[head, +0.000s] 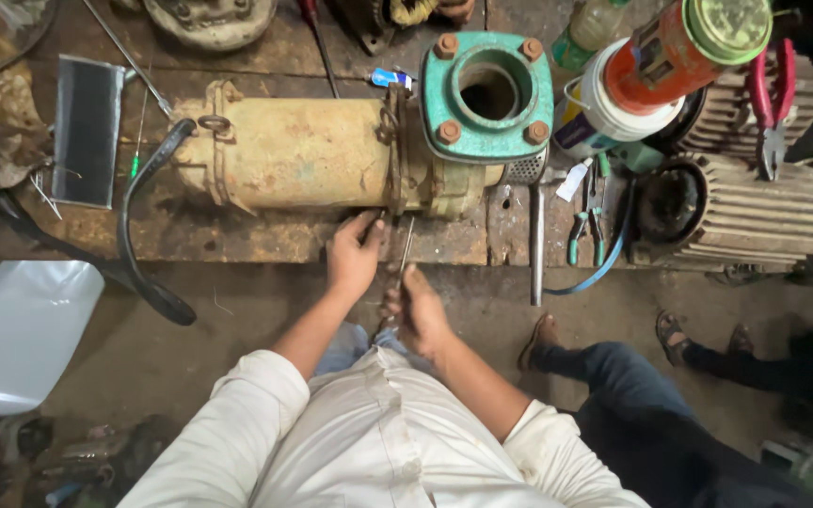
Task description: The person uses a wrench to loosen and tighten bolts on a cylindrical motor assembly on a workbench. They repeatedly adjust the bolts and reposition the motor while other people work nearby.
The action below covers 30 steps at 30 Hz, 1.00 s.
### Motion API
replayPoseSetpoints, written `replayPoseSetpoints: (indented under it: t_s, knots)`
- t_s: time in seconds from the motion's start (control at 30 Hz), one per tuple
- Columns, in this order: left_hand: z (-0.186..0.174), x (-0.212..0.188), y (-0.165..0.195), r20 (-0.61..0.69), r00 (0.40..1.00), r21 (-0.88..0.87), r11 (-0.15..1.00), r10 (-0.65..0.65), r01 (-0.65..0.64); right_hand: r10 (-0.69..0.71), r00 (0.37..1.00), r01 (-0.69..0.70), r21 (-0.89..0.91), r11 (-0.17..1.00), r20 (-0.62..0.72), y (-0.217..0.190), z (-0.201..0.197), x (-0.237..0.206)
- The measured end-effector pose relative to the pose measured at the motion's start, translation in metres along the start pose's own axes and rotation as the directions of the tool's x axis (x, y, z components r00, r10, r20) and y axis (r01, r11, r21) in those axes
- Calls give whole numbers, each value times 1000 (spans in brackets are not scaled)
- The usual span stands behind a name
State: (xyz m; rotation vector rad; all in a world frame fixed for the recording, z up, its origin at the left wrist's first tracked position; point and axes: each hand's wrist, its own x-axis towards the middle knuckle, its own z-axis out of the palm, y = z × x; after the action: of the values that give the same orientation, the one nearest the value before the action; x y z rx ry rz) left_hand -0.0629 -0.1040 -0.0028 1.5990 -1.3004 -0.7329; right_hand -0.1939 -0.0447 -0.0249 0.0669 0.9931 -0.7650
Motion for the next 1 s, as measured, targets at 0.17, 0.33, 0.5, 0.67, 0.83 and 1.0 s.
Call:
replayPoseSetpoints:
  t_s: [0.17, 0.33, 0.5, 0.67, 0.83, 1.0]
  knots:
    - [1, 10, 8, 133, 960, 70, 969, -245, 238, -242, 966, 260, -313, 914, 96, -24, -22, 1]
    - [5, 29, 8, 393, 771, -358, 689, -500, 630, -148, 986, 163, -284, 945, 75, -35, -19, 11]
    - [5, 31, 4, 390, 759, -446, 614, -522, 651, -106, 993, 114, -336, 935, 43, -41, -17, 6]
    - [12, 22, 7, 307, 788, -532, 591, -533, 607, 84, 974, -67, -83, 994, 212, -34, -17, 3]
    - [11, 16, 18, 215, 854, -349, 779, -474, 520, -137, 986, 159, -269, 950, 96, -29, -13, 14]
    - [10, 12, 14, 158, 872, -259, 832, -464, 490, -52, 995, 77, -307, 949, 86, -34, -15, 6]
